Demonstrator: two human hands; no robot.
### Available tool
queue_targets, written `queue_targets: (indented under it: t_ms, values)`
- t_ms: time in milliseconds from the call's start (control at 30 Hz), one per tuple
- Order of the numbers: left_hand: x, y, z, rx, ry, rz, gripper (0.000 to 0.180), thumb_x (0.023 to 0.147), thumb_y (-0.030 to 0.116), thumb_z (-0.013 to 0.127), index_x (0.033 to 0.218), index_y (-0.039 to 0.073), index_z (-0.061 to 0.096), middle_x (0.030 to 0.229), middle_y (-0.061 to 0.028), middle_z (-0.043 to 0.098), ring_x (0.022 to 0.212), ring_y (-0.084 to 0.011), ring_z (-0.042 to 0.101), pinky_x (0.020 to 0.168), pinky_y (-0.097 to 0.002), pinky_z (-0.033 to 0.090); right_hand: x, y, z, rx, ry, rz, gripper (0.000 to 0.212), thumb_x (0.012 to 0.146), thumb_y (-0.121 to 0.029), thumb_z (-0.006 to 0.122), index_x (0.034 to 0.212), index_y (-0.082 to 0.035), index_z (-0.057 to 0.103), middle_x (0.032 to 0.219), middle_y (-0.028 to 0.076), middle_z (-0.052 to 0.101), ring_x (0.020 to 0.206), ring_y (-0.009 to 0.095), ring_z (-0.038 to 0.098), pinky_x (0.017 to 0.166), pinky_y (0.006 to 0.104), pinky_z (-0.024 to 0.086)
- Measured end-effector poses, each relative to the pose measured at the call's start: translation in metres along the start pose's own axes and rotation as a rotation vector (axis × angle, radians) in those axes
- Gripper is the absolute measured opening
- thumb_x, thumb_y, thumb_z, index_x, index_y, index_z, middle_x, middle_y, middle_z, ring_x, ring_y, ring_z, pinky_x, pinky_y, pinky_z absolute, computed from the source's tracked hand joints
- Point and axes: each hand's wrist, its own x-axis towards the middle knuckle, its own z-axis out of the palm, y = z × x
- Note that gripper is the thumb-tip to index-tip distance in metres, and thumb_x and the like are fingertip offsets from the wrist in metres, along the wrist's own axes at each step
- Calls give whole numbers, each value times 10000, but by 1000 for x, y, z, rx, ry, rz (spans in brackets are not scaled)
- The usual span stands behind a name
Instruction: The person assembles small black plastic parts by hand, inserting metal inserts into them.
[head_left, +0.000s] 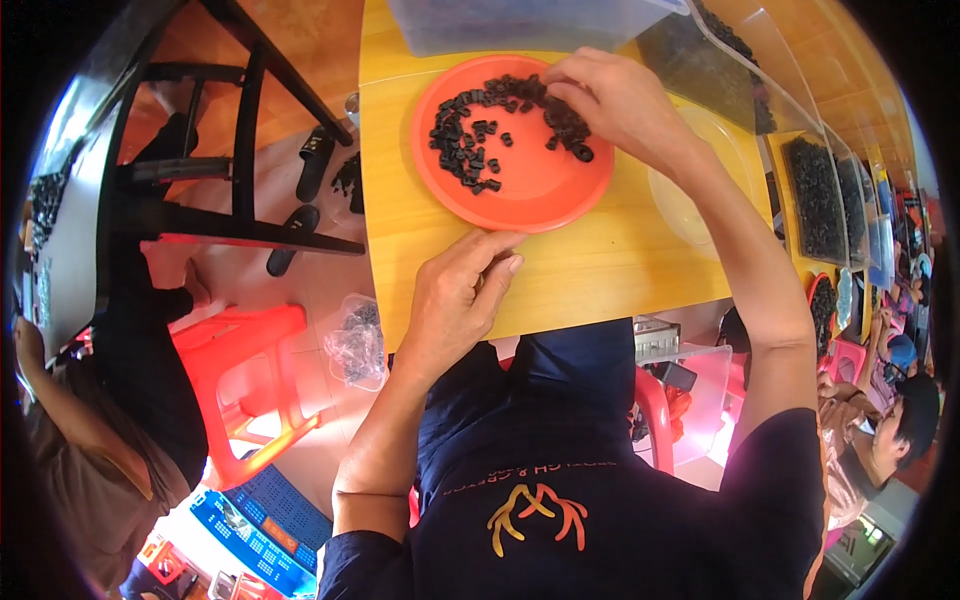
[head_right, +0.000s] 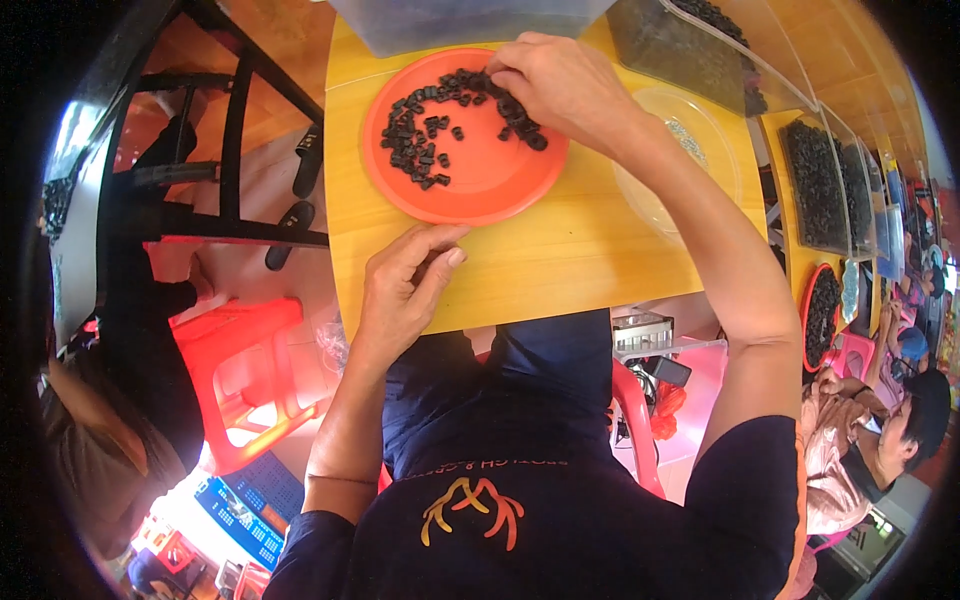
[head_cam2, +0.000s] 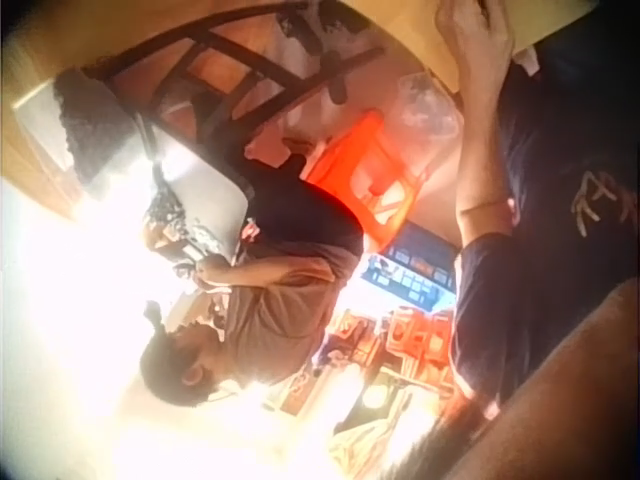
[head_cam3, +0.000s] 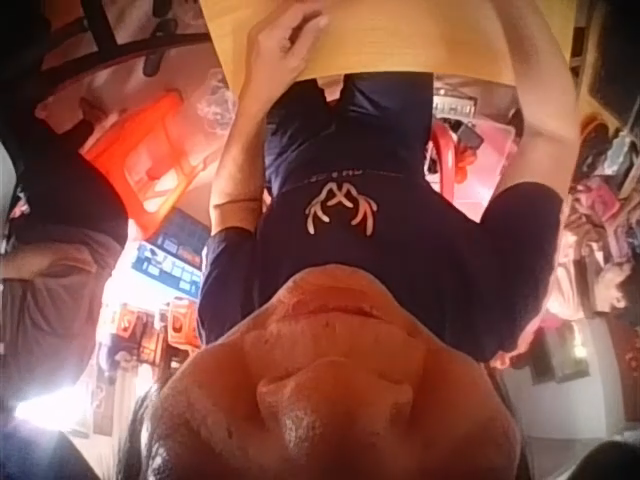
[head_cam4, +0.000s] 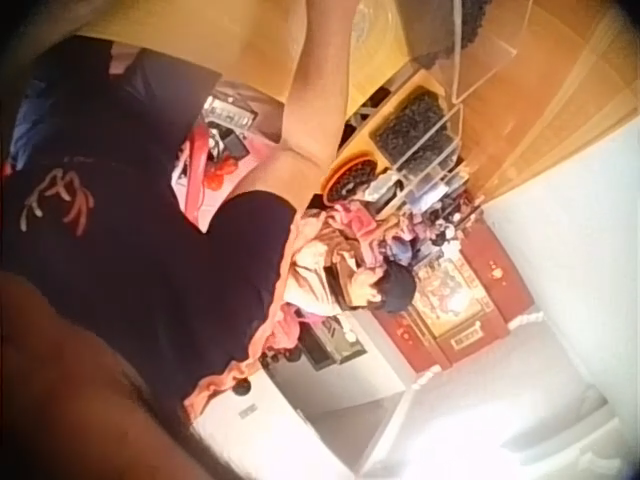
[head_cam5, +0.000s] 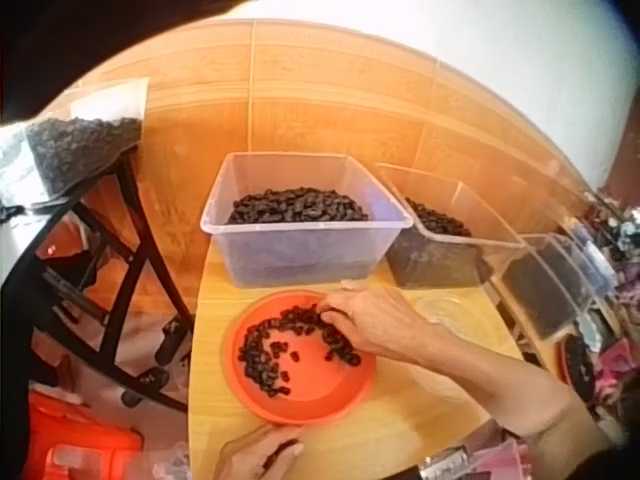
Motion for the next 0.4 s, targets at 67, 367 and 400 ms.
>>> queue_targets:
  t_ms: [67, 367, 400]
  values:
    - [1, 1, 0, 3, 12, -8, 193, 892, 17, 645, 1081, -17, 667, 825, -108, 633, 621, -166, 586, 572, -280, 459, -9, 5, -16, -104, -130, 26, 178, 907, -172, 590, 981, -76, 721, 991, 103, 695, 909, 327, 659, 780, 427, 527]
    - [2, 2, 0, 9, -1, -14, 195, 886, -5, 647, 1080, -21, 668, 834, -108, 645, 639, -161, 597, 572, -278, 465, -39, -9, -11, -194, -146, -100, 100, 819, -170, 706, 871, -89, 734, 940, 74, 638, 970, 270, 610, 825, 387, 516]
    - [1, 3, -1, 8, -7, -14, 194, 891, -1, 643, 1082, -20, 669, 844, -114, 649, 646, -165, 604, 577, -277, 471, -39, -11, -5, -192, -127, -117, 101, 807, -160, 714, 873, -87, 734, 945, 78, 642, 967, 278, 613, 853, 384, 519]
